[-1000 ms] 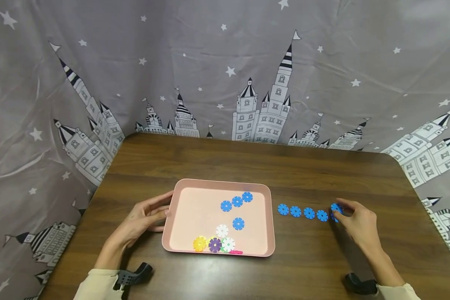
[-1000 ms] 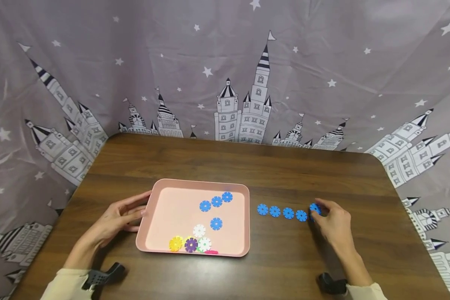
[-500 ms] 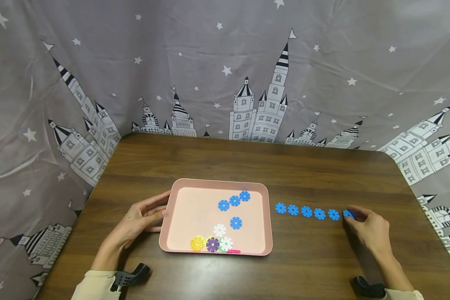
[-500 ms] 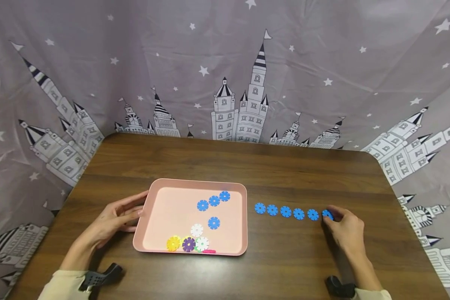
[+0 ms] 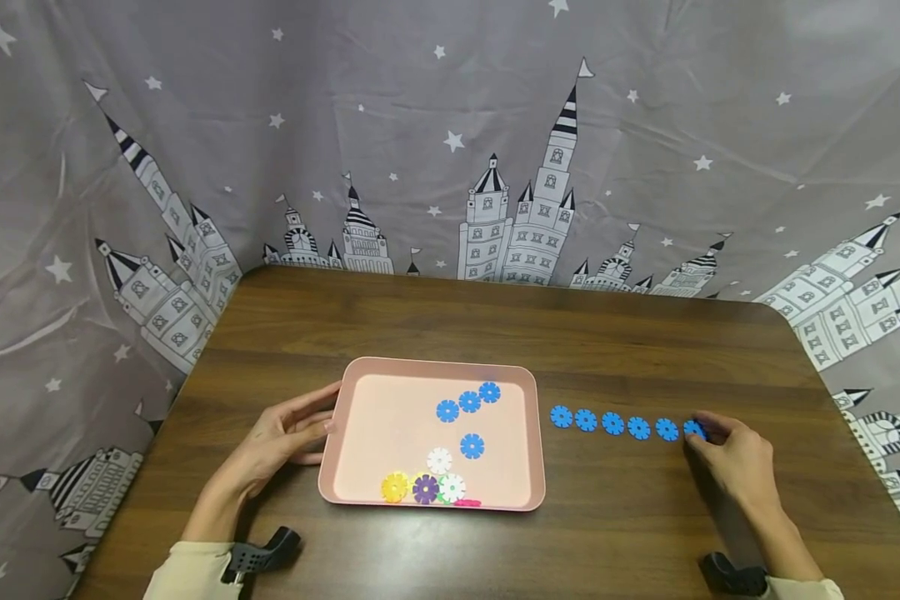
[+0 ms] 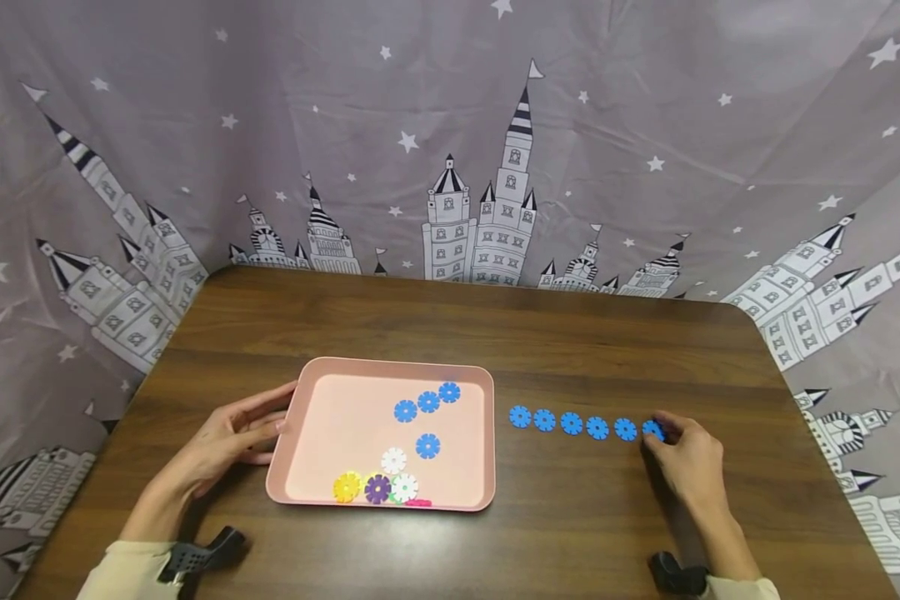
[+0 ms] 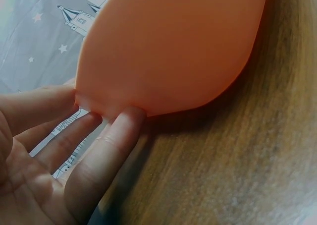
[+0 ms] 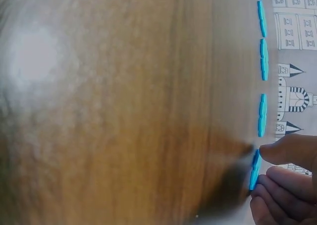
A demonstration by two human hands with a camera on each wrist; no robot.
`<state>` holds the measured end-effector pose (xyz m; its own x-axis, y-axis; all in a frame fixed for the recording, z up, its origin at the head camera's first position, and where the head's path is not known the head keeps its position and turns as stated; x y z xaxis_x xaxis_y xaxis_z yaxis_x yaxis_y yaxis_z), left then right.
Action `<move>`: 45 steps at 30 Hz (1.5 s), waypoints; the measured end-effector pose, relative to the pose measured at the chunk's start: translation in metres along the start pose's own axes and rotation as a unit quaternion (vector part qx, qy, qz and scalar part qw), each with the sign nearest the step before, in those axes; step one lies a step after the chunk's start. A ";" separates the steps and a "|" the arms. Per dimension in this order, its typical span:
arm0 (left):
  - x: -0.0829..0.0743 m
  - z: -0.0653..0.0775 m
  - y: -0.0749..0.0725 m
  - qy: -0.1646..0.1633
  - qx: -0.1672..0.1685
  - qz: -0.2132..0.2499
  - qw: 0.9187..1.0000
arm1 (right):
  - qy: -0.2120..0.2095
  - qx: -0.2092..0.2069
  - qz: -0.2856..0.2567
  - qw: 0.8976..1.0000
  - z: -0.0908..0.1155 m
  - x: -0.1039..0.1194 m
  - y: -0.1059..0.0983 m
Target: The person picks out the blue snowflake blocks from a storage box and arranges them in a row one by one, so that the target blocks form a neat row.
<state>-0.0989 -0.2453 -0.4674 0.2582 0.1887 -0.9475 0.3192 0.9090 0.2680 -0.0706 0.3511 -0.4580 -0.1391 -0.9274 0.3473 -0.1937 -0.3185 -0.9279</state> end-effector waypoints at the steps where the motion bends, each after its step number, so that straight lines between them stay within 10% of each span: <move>1: 0.000 0.000 0.000 0.000 0.001 0.000 1.000 | -0.001 0.002 0.000 1.000 0.000 0.000 0.000; 14: -0.001 0.000 0.001 -0.006 -0.003 -0.001 1.000 | -0.014 -0.011 -0.016 1.000 -0.002 0.024 -0.007; 45: -0.002 0.001 0.002 -0.014 -0.011 0.000 1.000 | -0.151 0.121 -0.187 0.963 -0.024 0.235 0.040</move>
<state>-0.0983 -0.2444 -0.4648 0.2838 0.1785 -0.9421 0.2987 0.9172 0.2637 -0.1340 0.1253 -0.4100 0.1921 -0.7419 0.6424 0.0617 -0.6441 -0.7624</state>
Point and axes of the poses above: each hand's wrist, its own z-axis away from the middle knuckle, its own y-axis out of the palm, x = y × z, the point moved 1 cm from there along -z, towards the middle knuckle, and after that the axes turned 10 degrees about z, right-handed, at the moved point
